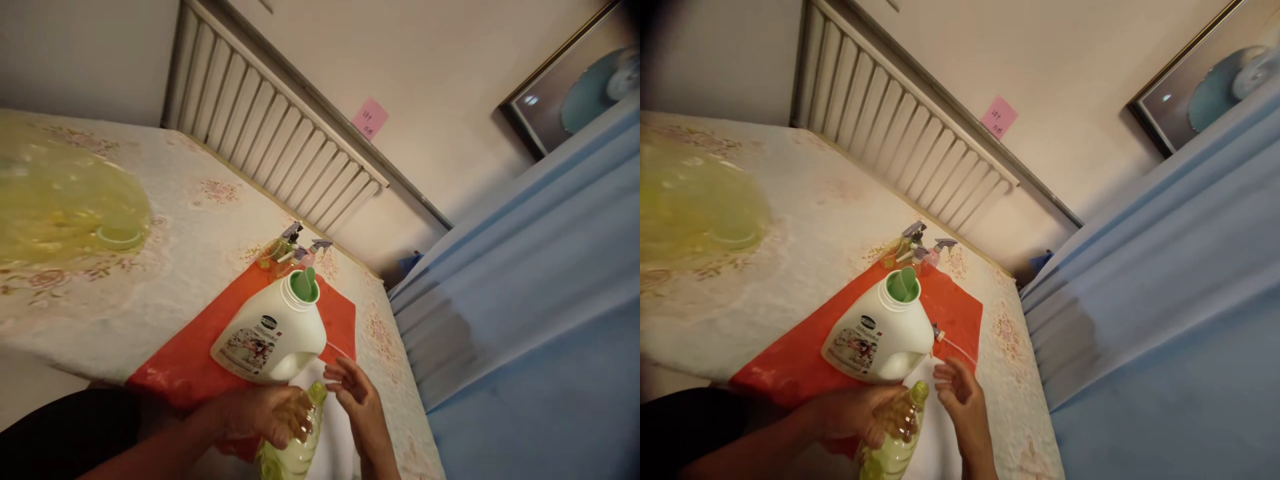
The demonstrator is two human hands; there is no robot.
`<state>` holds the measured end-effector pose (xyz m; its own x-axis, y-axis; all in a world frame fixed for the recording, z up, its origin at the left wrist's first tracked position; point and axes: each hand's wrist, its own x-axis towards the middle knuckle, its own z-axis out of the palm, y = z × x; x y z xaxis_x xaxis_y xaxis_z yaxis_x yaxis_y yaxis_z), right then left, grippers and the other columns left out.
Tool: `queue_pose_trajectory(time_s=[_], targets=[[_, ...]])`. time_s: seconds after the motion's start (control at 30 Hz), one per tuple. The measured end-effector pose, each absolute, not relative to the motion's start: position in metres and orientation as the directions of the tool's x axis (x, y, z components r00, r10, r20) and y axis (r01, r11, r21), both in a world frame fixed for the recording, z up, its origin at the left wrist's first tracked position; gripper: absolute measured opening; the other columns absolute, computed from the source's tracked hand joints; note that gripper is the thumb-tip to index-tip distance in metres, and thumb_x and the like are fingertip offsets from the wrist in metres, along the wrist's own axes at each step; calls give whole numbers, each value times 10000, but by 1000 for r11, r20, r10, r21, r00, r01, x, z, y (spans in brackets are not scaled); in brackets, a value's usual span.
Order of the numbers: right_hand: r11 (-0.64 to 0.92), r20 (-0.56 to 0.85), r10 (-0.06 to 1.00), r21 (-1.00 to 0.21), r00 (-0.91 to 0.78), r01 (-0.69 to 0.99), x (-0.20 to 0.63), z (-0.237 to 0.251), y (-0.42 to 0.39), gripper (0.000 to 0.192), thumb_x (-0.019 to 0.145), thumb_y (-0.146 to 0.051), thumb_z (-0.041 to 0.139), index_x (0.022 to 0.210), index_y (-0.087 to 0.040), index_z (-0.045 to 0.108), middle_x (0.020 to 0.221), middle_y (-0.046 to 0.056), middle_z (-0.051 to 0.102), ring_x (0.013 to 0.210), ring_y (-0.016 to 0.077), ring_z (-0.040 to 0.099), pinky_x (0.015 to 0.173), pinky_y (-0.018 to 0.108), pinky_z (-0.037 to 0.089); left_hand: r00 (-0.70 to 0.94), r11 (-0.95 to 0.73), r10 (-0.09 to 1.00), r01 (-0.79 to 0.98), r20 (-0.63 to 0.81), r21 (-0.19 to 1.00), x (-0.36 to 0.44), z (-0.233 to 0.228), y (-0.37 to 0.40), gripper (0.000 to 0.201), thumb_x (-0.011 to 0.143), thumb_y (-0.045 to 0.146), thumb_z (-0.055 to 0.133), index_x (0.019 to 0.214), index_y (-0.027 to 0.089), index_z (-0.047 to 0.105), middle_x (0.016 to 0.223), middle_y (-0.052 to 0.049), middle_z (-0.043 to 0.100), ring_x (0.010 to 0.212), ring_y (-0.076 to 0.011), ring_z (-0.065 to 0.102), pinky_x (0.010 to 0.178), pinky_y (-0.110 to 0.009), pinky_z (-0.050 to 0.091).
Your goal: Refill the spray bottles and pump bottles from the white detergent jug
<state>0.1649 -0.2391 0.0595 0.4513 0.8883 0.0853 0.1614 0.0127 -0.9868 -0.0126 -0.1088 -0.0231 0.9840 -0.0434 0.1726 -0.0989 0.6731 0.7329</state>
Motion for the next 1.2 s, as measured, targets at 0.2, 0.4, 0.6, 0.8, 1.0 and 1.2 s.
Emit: queue_pose_trajectory(time_s=[0.2,0.4,0.6,0.8,1.0,1.2], targets=[[114,157,937,-982,313,152,153,66,-184,588,714,-435,817,1231,-232,626,1267,100,665,1185,291,594,1007,432,464,992,665,-60,-44,112,745,-22,-24,-106,679,475,215,919,1107,211,671,1070,-45,695,1023,-225,627,879,-331,459],[27,96,947,-975,306,221,153,47,-144,605,539,-409,900,1061,-177,699,942,57,763,862,263,679,798,378,546,995,653,-96,41,29,756,-23,-27,-105,707,369,140,931,1027,253,698,993,2,716,971,-204,641,852,-322,455],[70,93,957,-993,274,92,139,49,-117,556,508,-322,892,1009,-170,706,833,47,764,834,265,676,758,368,551,987,614,-158,102,-4,783,-19,-29,-101,750,311,139,941,1011,273,709,980,23,711,927,-184,636,804,-298,453],[60,78,955,-996,288,71,115,69,-94,312,504,-182,824,790,-166,698,775,4,736,652,168,621,606,259,508,991,530,-130,80,-12,844,-15,-36,-96,784,290,200,962,1021,288,692,992,20,687,929,-206,628,883,-369,456],[83,126,918,-988,377,128,108,116,-83,170,523,-170,760,650,-164,646,555,-48,639,472,101,495,452,201,398,996,488,-90,46,-2,872,-18,-26,-91,829,270,270,970,1042,295,670,988,19,655,1027,-259,615,990,-476,419],[120,252,856,-946,452,300,137,181,-102,179,515,-221,759,633,-156,641,483,-28,614,440,108,500,427,207,367,999,462,-21,-35,50,886,-29,-12,-77,708,411,381,947,1055,307,662,1000,3,645,1095,-287,586,970,-465,435]])
